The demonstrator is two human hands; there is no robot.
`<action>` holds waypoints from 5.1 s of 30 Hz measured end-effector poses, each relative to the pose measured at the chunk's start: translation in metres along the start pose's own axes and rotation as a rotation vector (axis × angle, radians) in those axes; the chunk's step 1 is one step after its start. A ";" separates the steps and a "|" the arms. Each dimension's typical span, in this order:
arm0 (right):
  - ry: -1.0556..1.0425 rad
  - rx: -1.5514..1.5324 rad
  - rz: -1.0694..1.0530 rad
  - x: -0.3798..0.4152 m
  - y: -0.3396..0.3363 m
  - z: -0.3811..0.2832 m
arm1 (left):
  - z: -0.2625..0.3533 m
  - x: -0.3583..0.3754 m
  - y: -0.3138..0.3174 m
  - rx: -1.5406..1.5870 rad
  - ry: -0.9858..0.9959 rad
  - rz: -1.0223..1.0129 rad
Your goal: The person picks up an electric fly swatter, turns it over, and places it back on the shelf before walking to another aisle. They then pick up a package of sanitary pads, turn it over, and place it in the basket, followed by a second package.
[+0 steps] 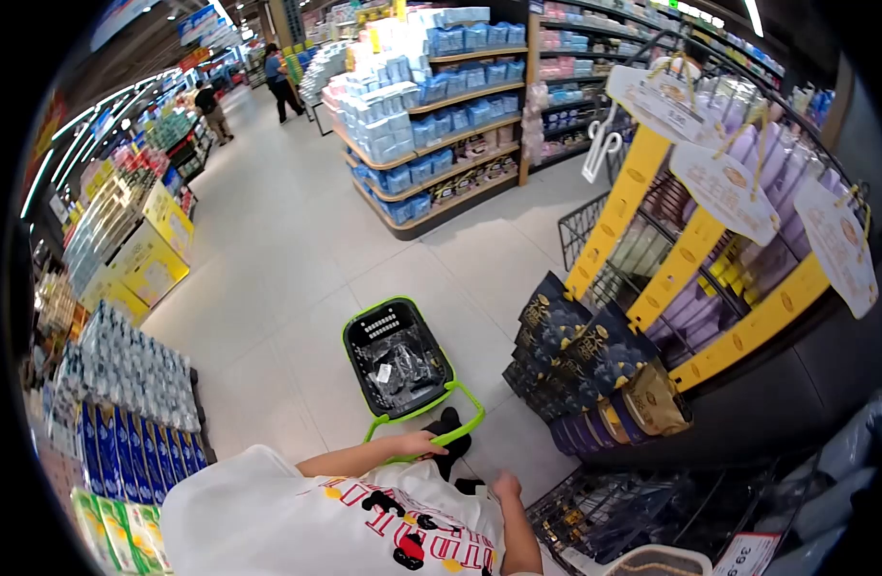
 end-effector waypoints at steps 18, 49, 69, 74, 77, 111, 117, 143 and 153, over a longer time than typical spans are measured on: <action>-0.791 0.411 -0.065 -0.056 -0.124 -0.307 | -0.131 -0.115 -0.069 -0.507 -0.172 0.251; -0.871 0.751 -1.027 -0.147 -0.136 -0.366 | -0.001 0.057 -0.059 -0.154 -0.330 0.965; -0.804 0.790 -0.985 -0.119 -0.189 -0.237 | -0.003 0.027 0.043 -0.491 -0.063 1.202; -0.756 0.711 -1.018 -0.101 -0.171 -0.221 | -0.005 0.047 0.046 -0.489 -0.081 1.128; -0.771 0.694 -1.030 -0.087 -0.164 -0.211 | -0.019 0.052 0.059 -0.458 -0.048 1.081; -0.880 1.000 -0.810 -0.130 -0.193 -0.198 | -0.069 -0.039 0.042 -0.068 -0.106 0.542; -0.928 0.786 -0.766 -0.189 -0.218 -0.211 | -0.035 -0.065 -0.008 0.027 -0.142 0.549; -0.794 0.743 -0.702 -0.294 -0.157 -0.304 | 0.006 -0.086 -0.142 -0.247 -0.289 0.537; -0.748 0.779 -0.654 -0.344 -0.142 -0.362 | -0.030 -0.108 -0.234 -0.269 -0.176 0.533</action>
Point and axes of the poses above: each hand's wrist, its own x-axis away from the middle knuckle, its own y-axis out of the palm, z = x × y, the point moved 1 cm from there along -x, towards the middle knuckle, and after that the axes turned 1 degree about -y, right-handed, at the moved point
